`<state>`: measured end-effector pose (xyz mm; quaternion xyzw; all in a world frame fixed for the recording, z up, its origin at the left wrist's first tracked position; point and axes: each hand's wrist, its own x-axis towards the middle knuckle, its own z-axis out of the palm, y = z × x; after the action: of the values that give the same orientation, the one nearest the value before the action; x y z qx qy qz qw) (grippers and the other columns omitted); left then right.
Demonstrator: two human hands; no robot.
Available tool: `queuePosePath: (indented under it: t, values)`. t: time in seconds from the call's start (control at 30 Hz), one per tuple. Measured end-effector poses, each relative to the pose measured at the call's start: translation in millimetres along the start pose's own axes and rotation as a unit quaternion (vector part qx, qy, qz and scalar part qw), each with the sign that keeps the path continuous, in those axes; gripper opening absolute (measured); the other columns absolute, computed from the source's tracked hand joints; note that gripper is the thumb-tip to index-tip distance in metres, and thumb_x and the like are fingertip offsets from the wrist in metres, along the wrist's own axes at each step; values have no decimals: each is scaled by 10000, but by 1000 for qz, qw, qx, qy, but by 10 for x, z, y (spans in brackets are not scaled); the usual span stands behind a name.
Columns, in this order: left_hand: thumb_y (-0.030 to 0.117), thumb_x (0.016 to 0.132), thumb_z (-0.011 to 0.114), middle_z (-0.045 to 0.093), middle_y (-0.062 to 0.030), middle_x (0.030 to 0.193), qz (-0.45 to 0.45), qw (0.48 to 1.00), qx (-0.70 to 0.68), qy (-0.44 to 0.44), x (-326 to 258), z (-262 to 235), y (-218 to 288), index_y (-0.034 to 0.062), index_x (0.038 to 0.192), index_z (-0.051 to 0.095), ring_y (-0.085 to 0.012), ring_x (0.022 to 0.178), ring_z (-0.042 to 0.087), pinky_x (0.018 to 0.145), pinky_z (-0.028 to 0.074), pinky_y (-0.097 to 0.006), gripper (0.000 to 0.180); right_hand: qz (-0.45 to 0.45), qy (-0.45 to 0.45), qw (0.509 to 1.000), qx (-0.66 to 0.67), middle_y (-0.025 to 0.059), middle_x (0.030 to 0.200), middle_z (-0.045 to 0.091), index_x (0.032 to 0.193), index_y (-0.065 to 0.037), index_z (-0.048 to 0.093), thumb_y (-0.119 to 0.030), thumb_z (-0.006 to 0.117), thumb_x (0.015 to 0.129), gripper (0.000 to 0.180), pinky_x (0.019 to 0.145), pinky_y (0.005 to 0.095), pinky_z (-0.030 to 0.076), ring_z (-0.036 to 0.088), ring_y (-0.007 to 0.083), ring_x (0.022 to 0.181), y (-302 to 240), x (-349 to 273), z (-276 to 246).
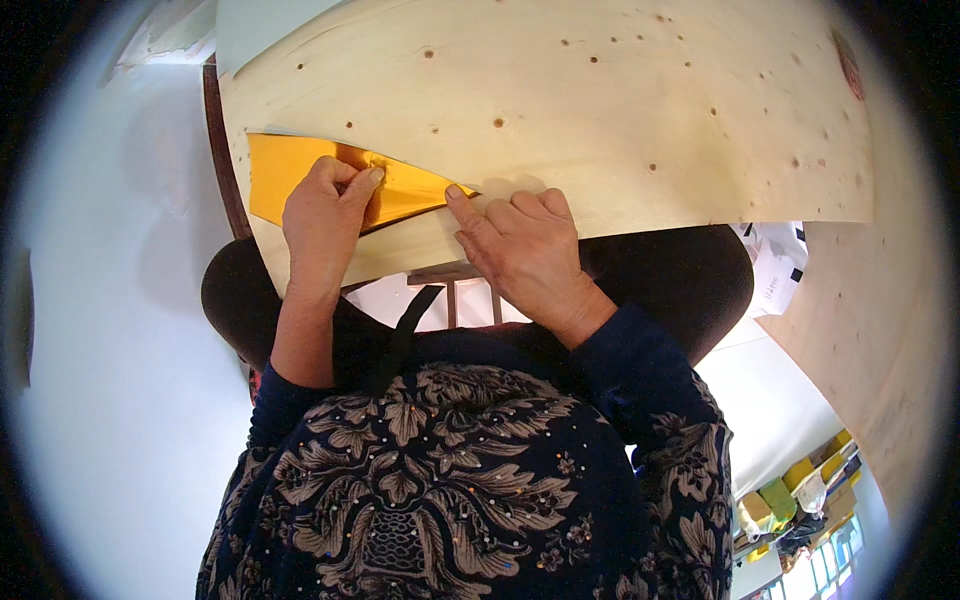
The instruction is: The person folds a single sheet of yellow paper on a wooden table. They repeatedly fold the paper in half, smooth the creases, and then fold it again into smaller sections, pressing each fold flat.
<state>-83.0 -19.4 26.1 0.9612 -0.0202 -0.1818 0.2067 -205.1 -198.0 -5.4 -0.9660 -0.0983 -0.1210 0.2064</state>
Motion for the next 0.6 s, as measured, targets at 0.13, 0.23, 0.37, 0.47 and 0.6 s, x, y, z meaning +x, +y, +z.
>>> queuePosePath:
  t: [0.13, 0.23, 0.37, 0.47, 0.6]
  values:
    - [344, 846, 698, 675, -103, 755, 16, 1000, 12, 9, -10, 0, 0, 56, 839, 648, -298, 729, 652, 687, 496, -397, 292, 2, 3, 1000, 0, 3, 681, 428, 1238, -114, 640, -192, 746, 728, 528, 641, 346, 332, 450, 183, 659, 9, -17, 0]
    - [339, 849, 698, 674, -102, 748, 25, 999, 18, 11, -17, -6, 2, 56, 841, 646, -298, 721, 650, 681, 495, -397, 288, 4, 6, 1000, -9, 2, 677, 425, 1242, -120, 638, -198, 742, 731, 528, 640, 347, 336, 449, 183, 657, 25, -26, -1]
    - [335, 854, 694, 673, -102, 743, 26, 999, 17, 6, -12, -24, 17, 55, 840, 644, -300, 715, 648, 671, 492, -395, 285, -2, 2, 1000, -13, -2, 674, 426, 1247, -127, 635, -206, 736, 735, 528, 637, 348, 342, 455, 182, 653, 39, -22, -9]
    - [337, 854, 690, 674, -104, 744, 18, 1000, 15, -6, -9, -32, 20, 53, 838, 642, -301, 716, 647, 667, 489, -393, 288, -7, -5, 1000, -24, -4, 671, 428, 1246, -131, 636, -210, 733, 735, 526, 639, 347, 348, 461, 181, 651, 55, -22, -20]
    - [347, 851, 686, 675, -106, 745, 28, 999, 27, 5, 4, -20, 0, 55, 845, 643, -304, 724, 649, 667, 487, -394, 296, -24, 0, 999, -42, -7, 671, 433, 1239, -136, 640, -209, 728, 737, 515, 647, 345, 357, 473, 180, 653, 95, -45, -23]
